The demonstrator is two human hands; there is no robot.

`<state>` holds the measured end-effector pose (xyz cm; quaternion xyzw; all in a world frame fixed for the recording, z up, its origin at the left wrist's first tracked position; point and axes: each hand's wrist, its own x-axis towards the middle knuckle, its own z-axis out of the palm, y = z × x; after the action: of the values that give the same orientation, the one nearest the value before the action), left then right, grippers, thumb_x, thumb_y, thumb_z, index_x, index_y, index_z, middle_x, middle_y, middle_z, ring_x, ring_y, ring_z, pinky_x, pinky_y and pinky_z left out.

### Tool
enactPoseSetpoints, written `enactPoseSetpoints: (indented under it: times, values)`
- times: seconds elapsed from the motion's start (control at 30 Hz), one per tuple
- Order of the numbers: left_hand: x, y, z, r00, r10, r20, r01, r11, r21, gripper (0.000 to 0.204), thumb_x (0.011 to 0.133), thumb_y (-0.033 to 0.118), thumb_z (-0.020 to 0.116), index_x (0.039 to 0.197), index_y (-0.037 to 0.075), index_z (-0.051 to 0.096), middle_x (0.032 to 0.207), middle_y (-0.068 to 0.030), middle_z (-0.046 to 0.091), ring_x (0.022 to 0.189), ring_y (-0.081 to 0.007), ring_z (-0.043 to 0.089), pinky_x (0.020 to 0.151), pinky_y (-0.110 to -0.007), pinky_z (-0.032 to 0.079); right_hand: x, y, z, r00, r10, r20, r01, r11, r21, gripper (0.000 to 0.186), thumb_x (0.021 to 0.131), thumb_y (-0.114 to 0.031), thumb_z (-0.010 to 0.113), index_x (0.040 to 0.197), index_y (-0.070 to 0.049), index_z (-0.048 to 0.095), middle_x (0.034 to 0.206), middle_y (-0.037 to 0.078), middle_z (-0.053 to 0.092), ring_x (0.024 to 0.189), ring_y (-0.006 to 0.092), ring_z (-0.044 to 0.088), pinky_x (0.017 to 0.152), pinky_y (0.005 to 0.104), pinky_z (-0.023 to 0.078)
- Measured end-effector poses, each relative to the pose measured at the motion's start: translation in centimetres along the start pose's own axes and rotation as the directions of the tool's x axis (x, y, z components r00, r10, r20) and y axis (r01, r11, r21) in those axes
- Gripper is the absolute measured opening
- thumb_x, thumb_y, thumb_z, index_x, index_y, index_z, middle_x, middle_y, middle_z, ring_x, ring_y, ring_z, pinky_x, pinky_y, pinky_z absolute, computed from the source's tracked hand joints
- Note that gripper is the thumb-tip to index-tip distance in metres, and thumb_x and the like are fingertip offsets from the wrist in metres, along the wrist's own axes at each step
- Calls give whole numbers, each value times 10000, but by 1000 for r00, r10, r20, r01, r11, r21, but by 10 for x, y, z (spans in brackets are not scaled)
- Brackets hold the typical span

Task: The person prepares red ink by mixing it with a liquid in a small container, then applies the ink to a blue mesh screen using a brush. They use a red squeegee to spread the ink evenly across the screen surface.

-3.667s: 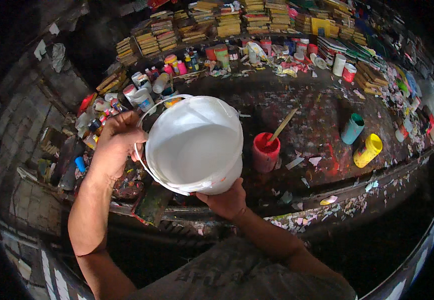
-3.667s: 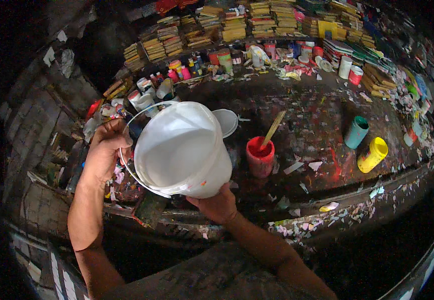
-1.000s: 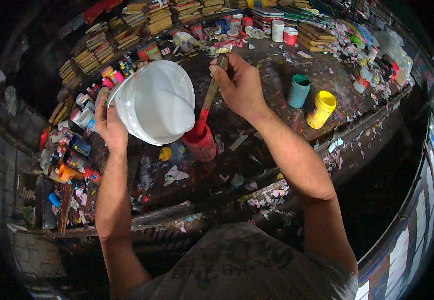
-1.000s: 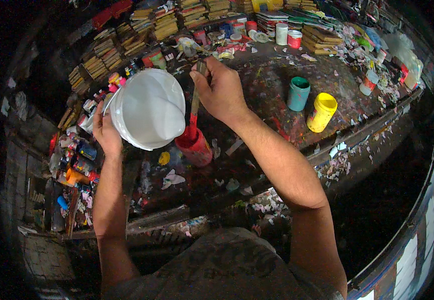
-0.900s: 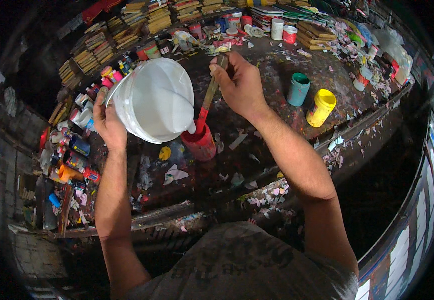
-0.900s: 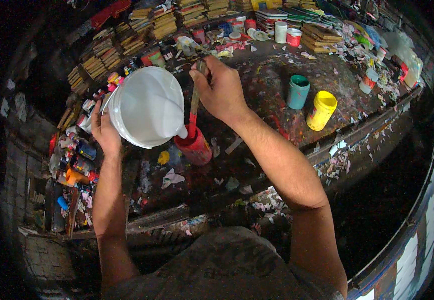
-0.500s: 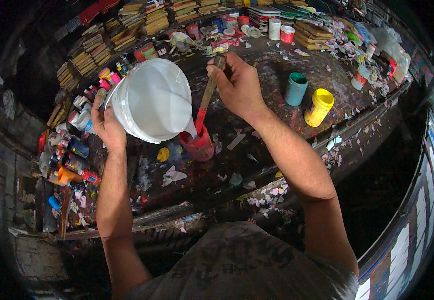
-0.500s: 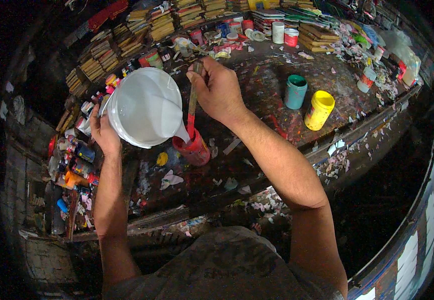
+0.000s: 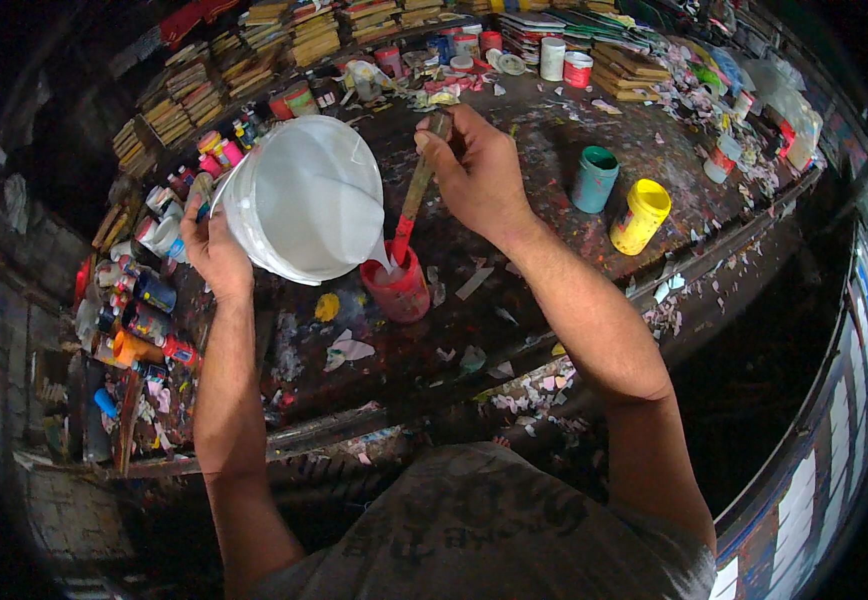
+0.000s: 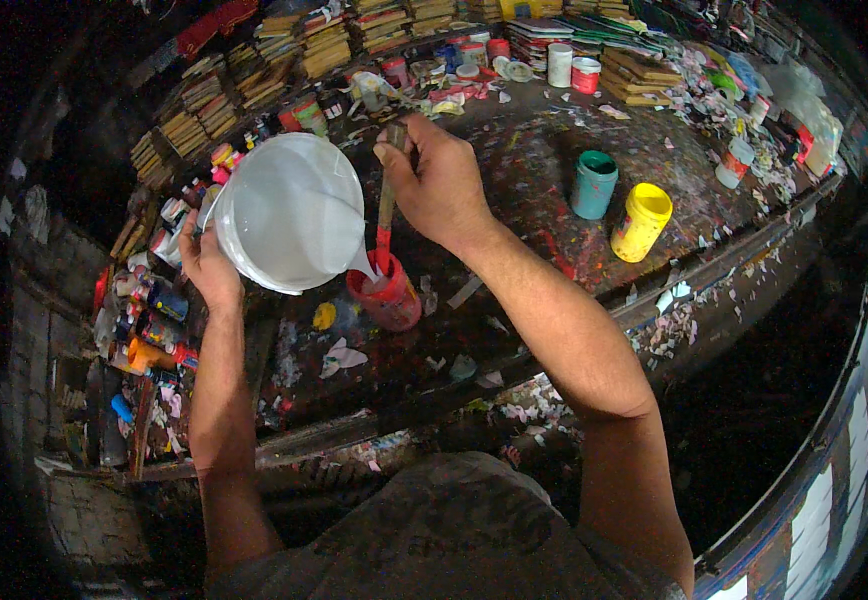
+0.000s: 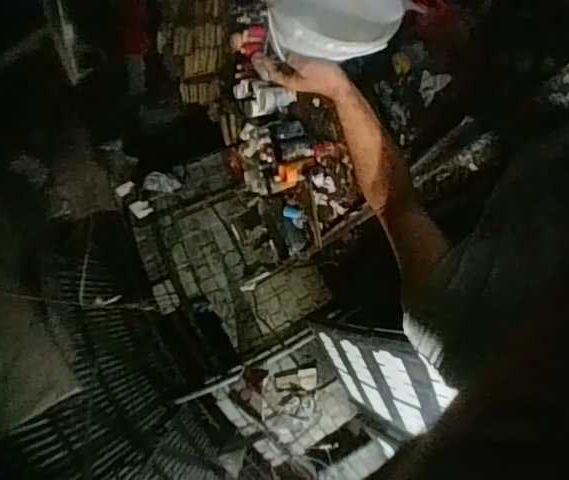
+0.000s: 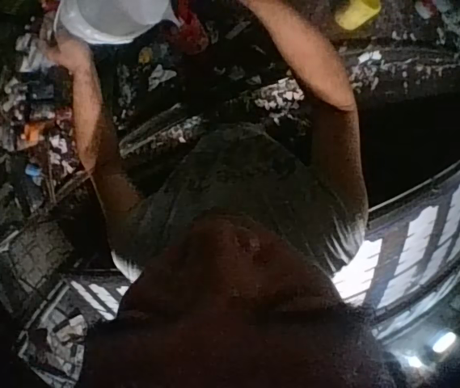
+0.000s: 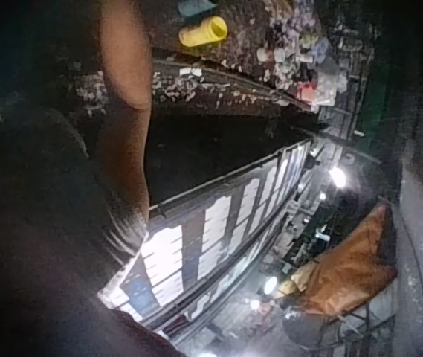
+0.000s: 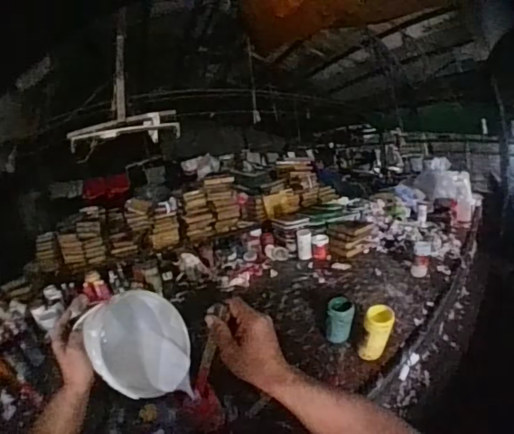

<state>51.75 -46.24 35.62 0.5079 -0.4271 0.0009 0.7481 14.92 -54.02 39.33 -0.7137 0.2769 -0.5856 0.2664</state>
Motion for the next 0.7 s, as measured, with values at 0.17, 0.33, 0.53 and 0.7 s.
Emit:
enactPoseSetpoints:
  times: [0.17, 0.33, 0.53, 0.7]
  values:
    - [2, 7, 0, 1000, -25, 9, 25, 998, 64, 448, 1126, 16, 575, 1571, -38, 578, 1403, -204, 748, 1241, -247, 733, 1102, -401, 584, -3, -1, 2, 998, -52, -25, 52, 999, 8, 114, 1112, -100, 769, 1165, -7, 731, 865, 54, 724, 776, 121, 652, 699, 323, 537]
    - [4, 13, 2, 1000, 7, 23, -7, 1000, -5, 443, 1134, 19, 573, 1572, -43, 564, 1418, -210, 743, 1244, -251, 735, 1110, -402, 579, -6, -4, 3, 1000, -10, 19, 10, 1000, -10, 123, 1137, -100, 755, 1203, -1, 727, 907, 8, 737, 845, 54, 643, 748, 285, 551]
    - [7, 15, 5, 1000, 2, 19, -2, 1000, -9, 426, 1129, 3, 576, 1552, -49, 568, 1455, -215, 735, 1283, -264, 730, 1145, -415, 571, -7, -3, 4, 1000, -2, 26, 3, 1000, -16, 140, 1137, -111, 763, 1210, 1, 725, 913, 20, 746, 843, 55, 643, 754, 286, 555]
    - [6, 9, 8, 1000, 18, 17, -17, 1000, -24, 427, 1116, -20, 581, 1541, -52, 566, 1505, -223, 715, 1324, -284, 724, 1177, -432, 562, -7, 0, 4, 1000, -10, 26, 11, 998, -57, 148, 1133, -118, 774, 1198, 5, 724, 916, 35, 752, 853, 53, 647, 760, 289, 561]
